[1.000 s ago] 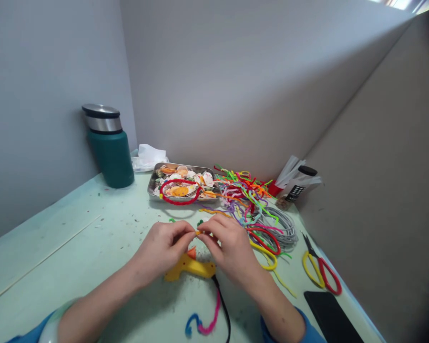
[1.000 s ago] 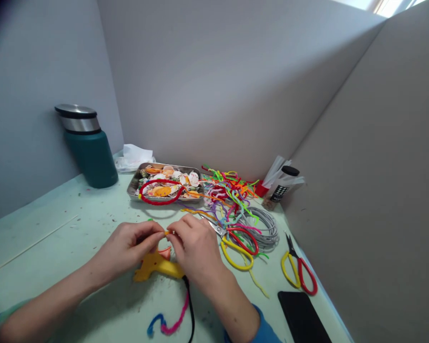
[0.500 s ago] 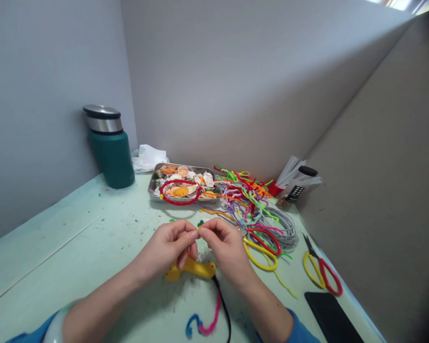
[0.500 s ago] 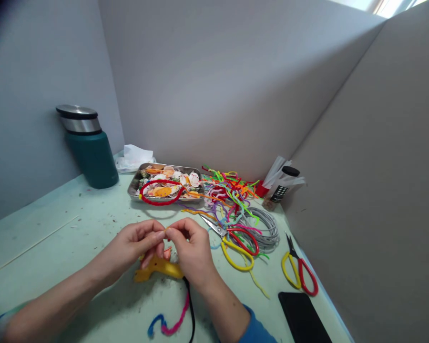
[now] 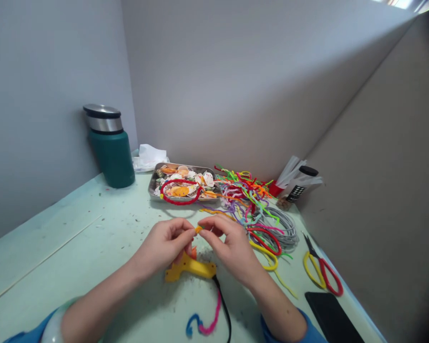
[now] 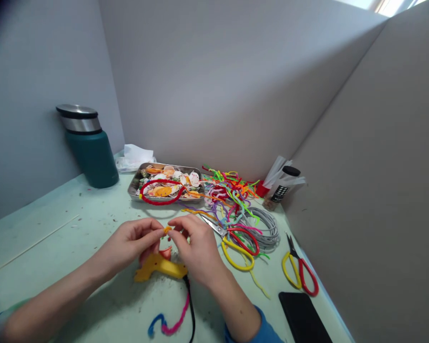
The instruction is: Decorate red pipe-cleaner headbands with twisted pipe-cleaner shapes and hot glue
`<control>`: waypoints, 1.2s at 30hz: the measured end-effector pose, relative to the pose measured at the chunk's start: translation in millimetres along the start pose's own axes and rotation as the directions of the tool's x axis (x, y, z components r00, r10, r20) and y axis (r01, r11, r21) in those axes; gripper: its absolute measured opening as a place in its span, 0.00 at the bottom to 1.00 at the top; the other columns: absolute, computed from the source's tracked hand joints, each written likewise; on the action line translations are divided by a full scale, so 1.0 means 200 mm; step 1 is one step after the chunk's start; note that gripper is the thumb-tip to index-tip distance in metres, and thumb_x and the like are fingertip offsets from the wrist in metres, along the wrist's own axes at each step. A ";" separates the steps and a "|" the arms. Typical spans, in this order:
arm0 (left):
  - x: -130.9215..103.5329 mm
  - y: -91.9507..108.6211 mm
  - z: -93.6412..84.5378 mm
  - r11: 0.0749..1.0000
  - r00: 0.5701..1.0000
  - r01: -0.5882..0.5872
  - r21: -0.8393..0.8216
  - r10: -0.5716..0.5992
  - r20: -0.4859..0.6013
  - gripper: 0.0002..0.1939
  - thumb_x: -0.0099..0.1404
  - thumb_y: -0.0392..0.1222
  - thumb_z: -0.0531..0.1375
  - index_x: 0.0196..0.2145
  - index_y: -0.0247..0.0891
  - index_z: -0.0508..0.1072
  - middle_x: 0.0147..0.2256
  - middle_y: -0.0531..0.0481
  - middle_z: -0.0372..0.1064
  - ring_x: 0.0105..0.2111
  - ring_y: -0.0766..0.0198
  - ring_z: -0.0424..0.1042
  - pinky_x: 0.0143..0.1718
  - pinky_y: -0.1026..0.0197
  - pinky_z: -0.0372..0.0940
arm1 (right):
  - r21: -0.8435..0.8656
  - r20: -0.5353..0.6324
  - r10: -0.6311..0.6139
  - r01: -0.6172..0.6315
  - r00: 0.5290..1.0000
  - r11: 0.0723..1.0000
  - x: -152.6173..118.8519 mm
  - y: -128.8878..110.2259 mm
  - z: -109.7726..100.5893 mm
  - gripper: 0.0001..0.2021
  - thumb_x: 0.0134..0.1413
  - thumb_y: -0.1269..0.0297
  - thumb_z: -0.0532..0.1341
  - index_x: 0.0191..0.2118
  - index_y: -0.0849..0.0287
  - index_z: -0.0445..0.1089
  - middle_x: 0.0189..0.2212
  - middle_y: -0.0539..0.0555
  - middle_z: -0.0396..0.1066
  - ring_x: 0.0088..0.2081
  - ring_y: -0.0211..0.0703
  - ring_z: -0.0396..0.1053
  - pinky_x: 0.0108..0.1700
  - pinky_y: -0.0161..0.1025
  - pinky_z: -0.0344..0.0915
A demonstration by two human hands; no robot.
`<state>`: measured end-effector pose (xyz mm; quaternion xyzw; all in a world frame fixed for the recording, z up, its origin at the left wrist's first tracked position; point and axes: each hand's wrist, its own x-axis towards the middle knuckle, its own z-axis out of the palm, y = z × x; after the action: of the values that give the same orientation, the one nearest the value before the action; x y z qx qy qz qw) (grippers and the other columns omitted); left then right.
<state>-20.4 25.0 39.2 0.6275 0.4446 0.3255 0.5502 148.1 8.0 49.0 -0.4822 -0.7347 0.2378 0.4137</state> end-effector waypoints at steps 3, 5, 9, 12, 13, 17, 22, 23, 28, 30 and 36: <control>0.00 0.00 0.00 0.993 0.999 -0.051 0.107 0.052 -0.009 0.12 0.61 0.48 0.54 0.28 0.37 0.68 0.19 0.56 0.67 0.16 0.70 0.63 0.17 0.70 0.56 | -0.167 0.041 -0.051 0.057 0.998 0.984 -0.01 -0.01 0.01 0.04 0.54 0.71 0.57 0.32 0.58 0.69 0.30 0.51 0.69 0.32 0.38 0.65 0.35 0.35 0.59; -0.01 0.00 0.00 0.980 0.996 -0.088 0.178 0.093 -0.017 0.11 0.62 0.47 0.54 0.28 0.38 0.69 0.20 0.55 0.68 0.19 0.68 0.67 0.19 0.69 0.56 | -0.246 0.066 -0.044 0.059 0.997 0.967 -0.02 -0.02 0.02 0.04 0.54 0.71 0.57 0.31 0.58 0.68 0.28 0.50 0.68 0.31 0.38 0.64 0.33 0.34 0.58; -0.02 0.01 0.01 0.929 0.981 -0.172 0.328 0.192 -0.031 0.11 0.63 0.44 0.53 0.27 0.38 0.69 0.20 0.56 0.68 0.22 0.67 0.69 0.22 0.68 0.56 | -0.327 0.080 0.010 0.016 0.997 0.945 -0.02 -0.01 0.03 0.03 0.51 0.72 0.57 0.29 0.59 0.66 0.26 0.49 0.68 0.29 0.38 0.63 0.31 0.34 0.56; -0.03 0.01 0.00 0.862 0.964 -0.215 0.459 0.262 -0.039 0.11 0.62 0.41 0.53 0.25 0.38 0.69 0.19 0.56 0.67 0.20 0.69 0.65 0.23 0.67 0.54 | -0.354 0.063 0.045 -0.020 0.997 0.935 -0.02 -0.01 0.04 0.03 0.48 0.74 0.57 0.27 0.59 0.65 0.24 0.49 0.67 0.27 0.37 0.62 0.29 0.33 0.55; -0.03 0.02 0.00 0.847 0.961 -0.222 0.483 0.275 -0.041 0.11 0.62 0.40 0.53 0.25 0.38 0.69 0.19 0.56 0.67 0.20 0.69 0.64 0.24 0.67 0.54 | -0.348 0.058 0.049 -0.026 0.997 0.937 -0.02 -0.01 0.04 0.04 0.47 0.74 0.57 0.26 0.59 0.65 0.24 0.49 0.66 0.26 0.37 0.62 0.28 0.33 0.55; -0.03 0.03 -0.01 0.854 0.957 -0.237 0.464 0.286 -0.039 0.10 0.62 0.40 0.53 0.25 0.38 0.69 0.19 0.56 0.67 0.20 0.69 0.62 0.23 0.68 0.54 | -0.169 0.049 0.097 -0.087 0.994 0.982 -0.02 -0.02 0.03 0.04 0.45 0.74 0.56 0.24 0.60 0.64 0.21 0.47 0.65 0.24 0.35 0.62 0.27 0.32 0.56; -0.04 0.05 0.00 0.971 0.989 -0.140 0.196 0.145 -0.012 0.12 0.63 0.46 0.53 0.26 0.37 0.68 0.18 0.57 0.66 0.16 0.71 0.59 0.19 0.69 0.53 | 0.186 0.027 0.220 -0.221 0.975 0.957 -0.01 -0.02 0.04 0.03 0.46 0.70 0.57 0.24 0.60 0.65 0.20 0.46 0.64 0.24 0.34 0.60 0.27 0.31 0.58; -0.04 0.05 0.01 0.986 0.994 -0.109 0.123 0.110 -0.001 0.13 0.63 0.47 0.53 0.26 0.37 0.67 0.18 0.56 0.65 0.16 0.72 0.59 0.18 0.69 0.53 | 0.248 0.016 0.240 -0.236 0.971 0.939 -0.01 -0.02 0.05 0.03 0.46 0.70 0.58 0.24 0.60 0.65 0.20 0.46 0.63 0.24 0.34 0.60 0.27 0.31 0.58; -0.02 0.03 0.02 0.991 0.998 -0.002 -0.131 0.010 0.055 0.14 0.62 0.50 0.54 0.27 0.36 0.66 0.21 0.53 0.69 0.13 0.73 0.57 0.16 0.69 0.53 | 0.487 -0.023 0.330 -0.277 0.944 0.828 -0.01 -0.03 0.09 0.05 0.47 0.66 0.61 0.24 0.60 0.67 0.18 0.45 0.62 0.21 0.33 0.59 0.24 0.31 0.58; -0.02 0.03 0.01 0.989 0.999 0.013 -0.148 -0.006 0.043 0.14 0.61 0.50 0.54 0.27 0.36 0.65 0.22 0.52 0.70 0.13 0.73 0.58 0.16 0.69 0.54 | 0.510 0.006 0.316 -0.275 0.949 0.815 -0.01 -0.02 0.08 0.05 0.48 0.65 0.61 0.26 0.60 0.68 0.19 0.45 0.64 0.21 0.33 0.59 0.24 0.31 0.58; -0.01 0.02 0.00 0.996 1.000 0.014 -0.083 -0.014 -0.006 0.14 0.61 0.50 0.55 0.26 0.37 0.66 0.19 0.55 0.68 0.14 0.73 0.58 0.16 0.69 0.55 | 0.262 0.003 0.162 -0.157 0.987 0.952 0.00 0.00 0.01 0.08 0.56 0.66 0.56 0.39 0.59 0.71 0.31 0.51 0.70 0.29 0.36 0.65 0.33 0.34 0.62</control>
<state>-20.2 23.3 43.4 0.6000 0.4368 0.3418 0.5765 146.7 7.9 48.2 -0.4832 -0.6518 0.3607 0.4599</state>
